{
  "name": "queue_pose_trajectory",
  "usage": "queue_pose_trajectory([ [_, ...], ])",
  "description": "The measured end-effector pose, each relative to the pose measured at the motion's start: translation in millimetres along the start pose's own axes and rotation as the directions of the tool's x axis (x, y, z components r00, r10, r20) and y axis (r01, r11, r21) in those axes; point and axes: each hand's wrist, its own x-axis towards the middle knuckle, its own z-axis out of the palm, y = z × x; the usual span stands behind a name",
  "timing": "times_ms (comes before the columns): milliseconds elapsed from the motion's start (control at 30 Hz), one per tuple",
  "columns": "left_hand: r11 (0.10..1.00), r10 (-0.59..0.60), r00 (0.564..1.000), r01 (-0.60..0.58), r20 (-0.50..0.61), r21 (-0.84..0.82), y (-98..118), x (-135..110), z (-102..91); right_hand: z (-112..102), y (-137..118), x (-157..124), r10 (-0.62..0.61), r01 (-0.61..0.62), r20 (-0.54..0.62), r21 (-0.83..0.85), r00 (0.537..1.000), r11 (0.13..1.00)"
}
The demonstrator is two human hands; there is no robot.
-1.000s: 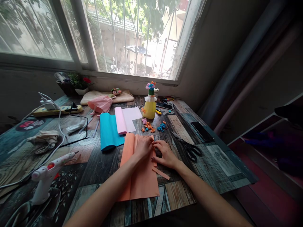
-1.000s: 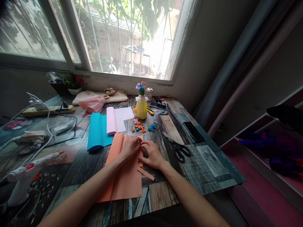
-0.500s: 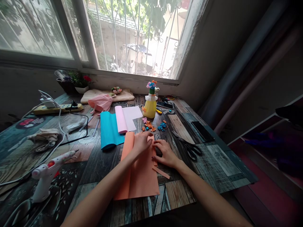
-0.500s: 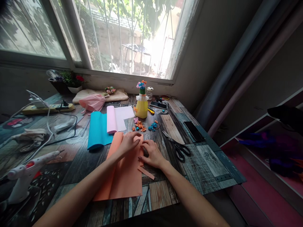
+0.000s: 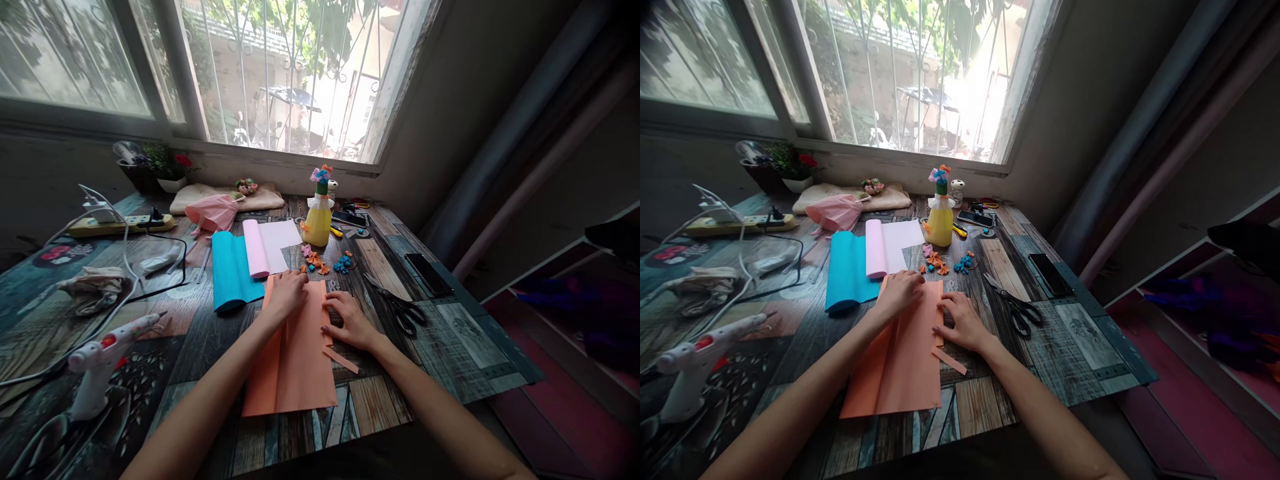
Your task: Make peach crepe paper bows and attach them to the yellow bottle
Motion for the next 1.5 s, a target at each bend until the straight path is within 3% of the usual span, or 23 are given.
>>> queue_pose_trajectory([
  [400, 0.993, -0.041, 0.999, 0.039, 0.02, 0.116, 7.6, -3.0, 0.4, 1.5, 4.1, -1.1, -0.015, 0.015, -0.011, -0.003, 1.0, 1.0],
  [1200, 0.992, -0.087, 0.996, 0.089, -0.027, 0.093, 3.7, 0.1, -3.7, -1.9, 1.9, -0.8, -0.039, 0.039, 0.012, -0.017, 0.999, 0.999],
  [1333, 0.998, -0.053, 0.997, 0.056, -0.055, 0.042, 6.6, 0.1, -7.4, -2.8, 0.6, -0.2, -0.027, 0.028, 0.024, -0.019, 0.999, 0.999],
  [1500, 0.995, 0.067, 0.997, -0.07, -0.048, -0.072, 12.7, 1.3, -6.4, -4.7, -1.4, 0.1, -0.027, 0.027, 0.025, -0.019, 0.999, 0.999],
])
